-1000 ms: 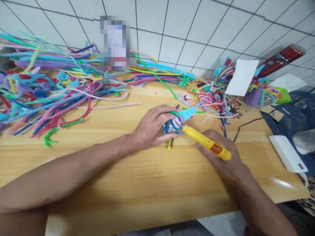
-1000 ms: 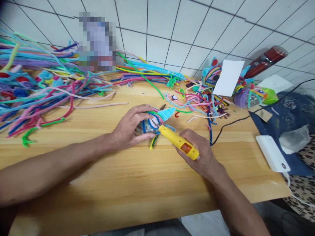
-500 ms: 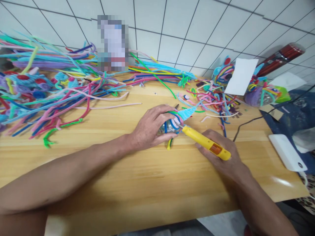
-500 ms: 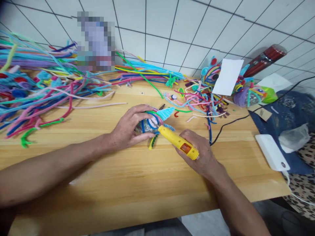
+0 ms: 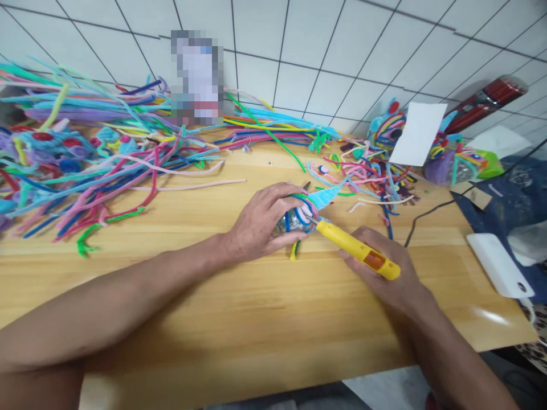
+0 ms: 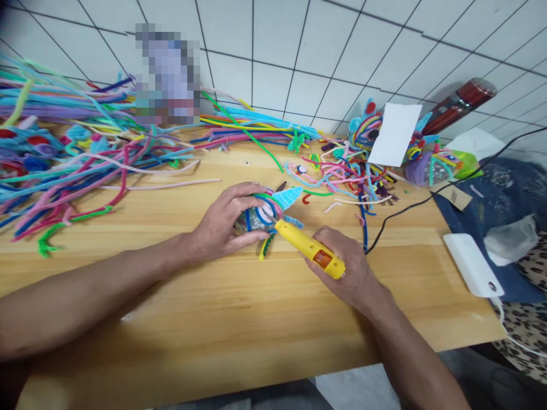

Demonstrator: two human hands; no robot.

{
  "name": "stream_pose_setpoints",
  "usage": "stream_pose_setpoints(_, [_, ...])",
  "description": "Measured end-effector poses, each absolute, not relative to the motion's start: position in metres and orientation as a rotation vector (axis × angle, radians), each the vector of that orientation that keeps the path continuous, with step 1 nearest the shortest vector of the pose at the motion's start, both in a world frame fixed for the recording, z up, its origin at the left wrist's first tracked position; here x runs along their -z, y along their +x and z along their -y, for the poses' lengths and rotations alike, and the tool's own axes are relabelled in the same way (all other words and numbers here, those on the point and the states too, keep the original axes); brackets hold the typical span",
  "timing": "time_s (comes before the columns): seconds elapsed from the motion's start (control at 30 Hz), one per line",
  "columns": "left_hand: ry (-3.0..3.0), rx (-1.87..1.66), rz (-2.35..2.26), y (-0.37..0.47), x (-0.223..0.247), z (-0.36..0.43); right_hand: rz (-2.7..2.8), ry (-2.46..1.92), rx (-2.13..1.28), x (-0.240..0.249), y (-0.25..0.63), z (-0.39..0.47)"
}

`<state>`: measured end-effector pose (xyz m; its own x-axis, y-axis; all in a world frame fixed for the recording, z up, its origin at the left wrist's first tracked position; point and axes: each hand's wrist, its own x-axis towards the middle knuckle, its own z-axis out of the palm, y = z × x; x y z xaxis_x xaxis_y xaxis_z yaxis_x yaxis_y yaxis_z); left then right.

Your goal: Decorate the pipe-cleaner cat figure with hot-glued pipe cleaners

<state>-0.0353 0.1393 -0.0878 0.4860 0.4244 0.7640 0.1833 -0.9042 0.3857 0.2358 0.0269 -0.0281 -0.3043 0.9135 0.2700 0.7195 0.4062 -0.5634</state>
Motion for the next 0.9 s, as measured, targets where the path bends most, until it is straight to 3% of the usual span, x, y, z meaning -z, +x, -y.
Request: stream_pose_setpoints(0.9, [2.471,-1.366,-0.520,-0.0358,0.0887,-0.1393,2.132,-1.417,-0.442,0.0278,0.2369,-0.0262])
